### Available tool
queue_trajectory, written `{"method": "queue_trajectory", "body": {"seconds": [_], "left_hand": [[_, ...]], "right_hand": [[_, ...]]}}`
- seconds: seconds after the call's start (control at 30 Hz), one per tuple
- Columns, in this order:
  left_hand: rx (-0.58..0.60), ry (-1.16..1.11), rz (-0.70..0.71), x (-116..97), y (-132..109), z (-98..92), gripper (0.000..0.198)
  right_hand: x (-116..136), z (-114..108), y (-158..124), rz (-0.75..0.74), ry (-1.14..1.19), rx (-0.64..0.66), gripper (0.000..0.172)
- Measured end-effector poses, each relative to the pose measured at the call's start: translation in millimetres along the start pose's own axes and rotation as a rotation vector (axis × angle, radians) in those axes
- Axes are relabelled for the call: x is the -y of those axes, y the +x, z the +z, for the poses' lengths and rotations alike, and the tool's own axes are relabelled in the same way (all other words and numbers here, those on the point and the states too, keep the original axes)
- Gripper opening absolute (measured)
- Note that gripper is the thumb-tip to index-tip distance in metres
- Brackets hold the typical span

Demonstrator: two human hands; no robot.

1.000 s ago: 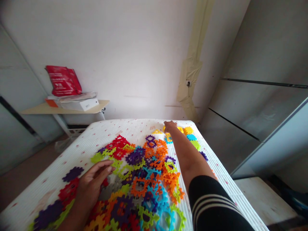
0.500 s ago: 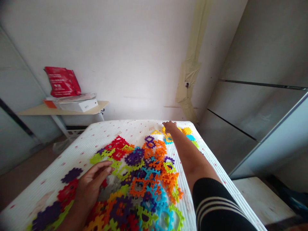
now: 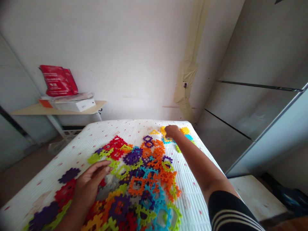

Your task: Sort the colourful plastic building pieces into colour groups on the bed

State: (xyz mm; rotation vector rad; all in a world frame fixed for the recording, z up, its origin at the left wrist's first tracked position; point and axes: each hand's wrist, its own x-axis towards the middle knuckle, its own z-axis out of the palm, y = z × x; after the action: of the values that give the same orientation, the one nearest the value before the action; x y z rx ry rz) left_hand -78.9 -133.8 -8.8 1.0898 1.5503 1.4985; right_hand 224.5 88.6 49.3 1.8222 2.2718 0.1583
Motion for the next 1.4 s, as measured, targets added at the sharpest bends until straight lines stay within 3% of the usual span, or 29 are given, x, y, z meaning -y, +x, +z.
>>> {"method": "queue_trajectory", "body": {"seconds": [0.33,1.0,1.4], "left_hand": [[-0.01,-0.01,0.001,-5,-1,1.4,0.047],[-0.014,0.027,0.009,-6,-1,0.5,0.044],[-0.016,0.006,0.02,-3,0,1.1,0.043]], "right_hand": [[14,20,-7,0.034,-0.005,0.0,0.046],[10,11,-7,0.06,0.017,0.041,0.053],[16,-7,-18,0.048,-0.005,-0.016,0.03]]}}
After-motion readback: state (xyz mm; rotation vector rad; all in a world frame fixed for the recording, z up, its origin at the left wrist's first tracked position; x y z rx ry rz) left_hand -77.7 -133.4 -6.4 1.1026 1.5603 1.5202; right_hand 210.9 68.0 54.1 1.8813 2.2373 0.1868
